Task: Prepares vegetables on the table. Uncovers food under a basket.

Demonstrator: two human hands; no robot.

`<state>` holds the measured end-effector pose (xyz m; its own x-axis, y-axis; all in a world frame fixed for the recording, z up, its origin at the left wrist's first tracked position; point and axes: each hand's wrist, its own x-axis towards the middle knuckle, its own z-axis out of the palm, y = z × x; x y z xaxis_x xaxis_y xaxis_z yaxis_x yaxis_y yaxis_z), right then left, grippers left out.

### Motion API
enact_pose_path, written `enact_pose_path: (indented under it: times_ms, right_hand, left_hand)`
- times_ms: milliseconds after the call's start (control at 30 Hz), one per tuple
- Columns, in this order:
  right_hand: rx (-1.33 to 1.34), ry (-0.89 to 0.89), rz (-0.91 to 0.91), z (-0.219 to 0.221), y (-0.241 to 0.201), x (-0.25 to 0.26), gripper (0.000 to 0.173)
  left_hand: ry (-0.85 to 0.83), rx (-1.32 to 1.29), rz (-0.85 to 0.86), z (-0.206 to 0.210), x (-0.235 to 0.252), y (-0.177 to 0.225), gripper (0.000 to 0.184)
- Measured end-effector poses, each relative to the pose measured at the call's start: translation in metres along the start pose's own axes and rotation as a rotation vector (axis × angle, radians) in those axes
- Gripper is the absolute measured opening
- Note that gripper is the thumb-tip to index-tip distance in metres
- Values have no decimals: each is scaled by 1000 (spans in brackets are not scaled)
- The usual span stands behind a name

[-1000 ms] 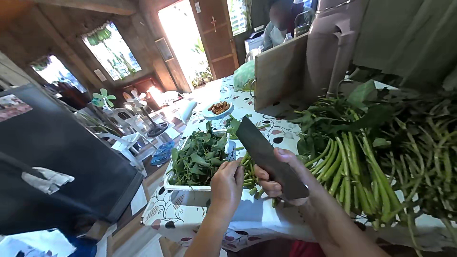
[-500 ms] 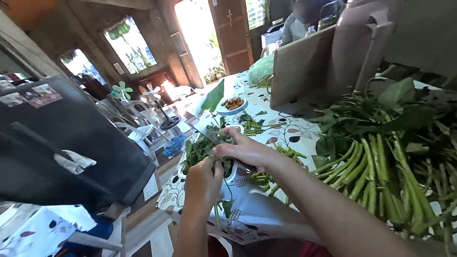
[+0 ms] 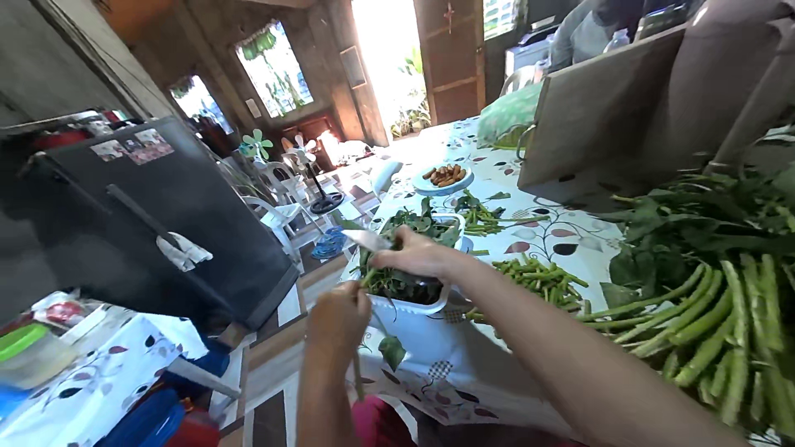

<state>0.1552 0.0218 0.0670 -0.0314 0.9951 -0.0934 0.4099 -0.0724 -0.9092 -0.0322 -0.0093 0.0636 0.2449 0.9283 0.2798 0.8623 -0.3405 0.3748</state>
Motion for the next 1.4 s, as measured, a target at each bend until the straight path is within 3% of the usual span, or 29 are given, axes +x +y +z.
enact_pose_path:
  times_ms: [133, 267, 433, 567, 633, 733, 833, 933, 1033, 1200, 1267, 1400]
  right_hand:
    - [54, 89, 60, -28, 28, 1, 66]
    - [247, -121, 122, -43, 24, -3, 51]
    - [569, -494, -88, -51, 30, -13, 53]
    - [621, -575, -235, -31, 38, -25, 42]
    - [556, -478, -263, -25, 37, -33, 42]
    - [388, -247, -223, -24, 31, -51, 72]
    - [133, -67, -221, -23, 30, -66, 86]
    - [-122, 99, -243, -17, 36, -79, 89]
    - [-265, 267, -223, -8, 51, -85, 82]
    - [-84, 535, -67, -28, 76, -92, 67]
    - [73, 495, 36, -44, 78, -101, 62]
    - [350, 345, 57, -55, 91, -119, 62]
  left_hand:
    - [164, -222, 117, -11, 2, -33, 25]
    - [123, -502, 128, 20, 24, -33, 23]
    - [117, -600, 118, 43, 30, -20, 23]
    - [32, -716, 204, 53, 31, -5, 23]
    - [17, -753, 268, 58, 33, -1, 22]
    - [-15, -734, 321, 61, 32, 3, 19]
    - [-68, -638, 345, 59, 24, 4, 19]
    - [-142, -693, 310, 66, 17, 6, 9]
    - [-111, -487, 302, 68, 13, 19, 14]
    - [-3, -171, 444, 81, -26, 64, 25]
    - [10, -182, 493, 87, -29, 68, 25]
    - [-94, -227, 387, 88, -6, 65, 30]
